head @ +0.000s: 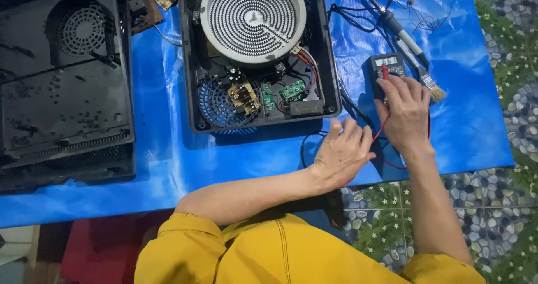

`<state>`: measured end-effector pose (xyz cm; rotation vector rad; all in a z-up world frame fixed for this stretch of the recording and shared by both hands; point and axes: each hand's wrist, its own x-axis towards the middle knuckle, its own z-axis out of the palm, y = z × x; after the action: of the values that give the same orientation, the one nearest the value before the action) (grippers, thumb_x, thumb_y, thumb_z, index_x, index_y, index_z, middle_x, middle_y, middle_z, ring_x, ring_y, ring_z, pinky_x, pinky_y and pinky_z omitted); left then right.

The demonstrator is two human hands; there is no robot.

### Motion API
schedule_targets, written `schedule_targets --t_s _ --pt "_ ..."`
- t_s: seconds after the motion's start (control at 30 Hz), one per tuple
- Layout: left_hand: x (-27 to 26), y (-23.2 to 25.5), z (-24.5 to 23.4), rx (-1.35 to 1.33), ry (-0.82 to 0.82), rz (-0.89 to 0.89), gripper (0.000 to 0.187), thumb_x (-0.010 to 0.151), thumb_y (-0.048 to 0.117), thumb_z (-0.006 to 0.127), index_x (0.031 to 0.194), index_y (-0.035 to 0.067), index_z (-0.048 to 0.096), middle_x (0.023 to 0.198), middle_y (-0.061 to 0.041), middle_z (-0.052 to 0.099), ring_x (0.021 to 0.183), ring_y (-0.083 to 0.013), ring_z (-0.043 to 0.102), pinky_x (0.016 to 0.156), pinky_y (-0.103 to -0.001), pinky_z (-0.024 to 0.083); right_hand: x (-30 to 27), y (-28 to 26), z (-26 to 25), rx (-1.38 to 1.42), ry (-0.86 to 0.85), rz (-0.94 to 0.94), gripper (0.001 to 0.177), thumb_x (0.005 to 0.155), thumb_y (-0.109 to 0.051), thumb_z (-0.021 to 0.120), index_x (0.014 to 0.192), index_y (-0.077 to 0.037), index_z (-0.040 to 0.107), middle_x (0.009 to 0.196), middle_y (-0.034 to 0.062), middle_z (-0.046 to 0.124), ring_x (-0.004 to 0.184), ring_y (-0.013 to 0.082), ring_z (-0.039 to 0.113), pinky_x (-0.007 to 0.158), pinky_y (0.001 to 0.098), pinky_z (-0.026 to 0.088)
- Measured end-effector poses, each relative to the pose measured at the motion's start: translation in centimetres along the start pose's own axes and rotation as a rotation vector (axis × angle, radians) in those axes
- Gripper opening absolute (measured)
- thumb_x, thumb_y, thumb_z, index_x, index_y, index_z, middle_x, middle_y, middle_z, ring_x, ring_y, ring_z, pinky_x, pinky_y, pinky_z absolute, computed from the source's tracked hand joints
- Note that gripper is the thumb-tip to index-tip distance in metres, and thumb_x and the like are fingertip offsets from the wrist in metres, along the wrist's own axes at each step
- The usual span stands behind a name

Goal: Testing the internal circuitry of an induction cooker using a digital multimeter to diagnose functionality.

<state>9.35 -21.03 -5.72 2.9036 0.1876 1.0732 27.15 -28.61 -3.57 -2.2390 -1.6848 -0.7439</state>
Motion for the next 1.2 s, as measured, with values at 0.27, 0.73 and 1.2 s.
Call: schedule_targets --t_s 0.27,0.73,1.2 --pt "-0.4 -0.2 2.5 -0.082 -0.019 -0.03 0.066 0.062 0.031 0.092 0.11 -0.006 0.066 0.095 -0.024 0.057 0.09 -0.0423 0.056 0.084 -0.053 0.041 1.0 -1.7 -2.7 -0.046 -0.157 -0.123 0.07 0.082 0.0 0.062 0.151 -0.018 0.057 0.135 0.0063 0.06 0.124 0.0283 0.051 0.098 0.0423 0.04" --pt "0.5 0.0 5.8 -0.098 -0.117 -0.153 0.066 0.078 0.057 0.07 0.121 0.008 0.069 0.12 -0.019 0.06 0.109 -0.0387 0.057 0.084 -0.043 0.046 4.4 0.3 5.3 0.353 0.062 -0.055 0.014 0.096 -0.008 0.078 0.108 -0.014 0.079 0.097 0.0056 0.069 0.093 0.0307 0.066 0.083 0.0421 0.052" --pt "0.8 0.1 3.7 -0.082 0.047 -0.133 0.016 0.08 0.016 0.065 0.082 0.003 0.074 0.109 -0.023 0.062 0.097 -0.0379 0.06 0.081 -0.047 0.045 8.2 1.9 13.4 0.272 -0.363 0.417 0.017 0.088 -0.026 0.072 0.094 -0.011 0.08 0.079 0.0205 0.073 0.084 0.0488 0.071 0.069 0.0614 0.055"
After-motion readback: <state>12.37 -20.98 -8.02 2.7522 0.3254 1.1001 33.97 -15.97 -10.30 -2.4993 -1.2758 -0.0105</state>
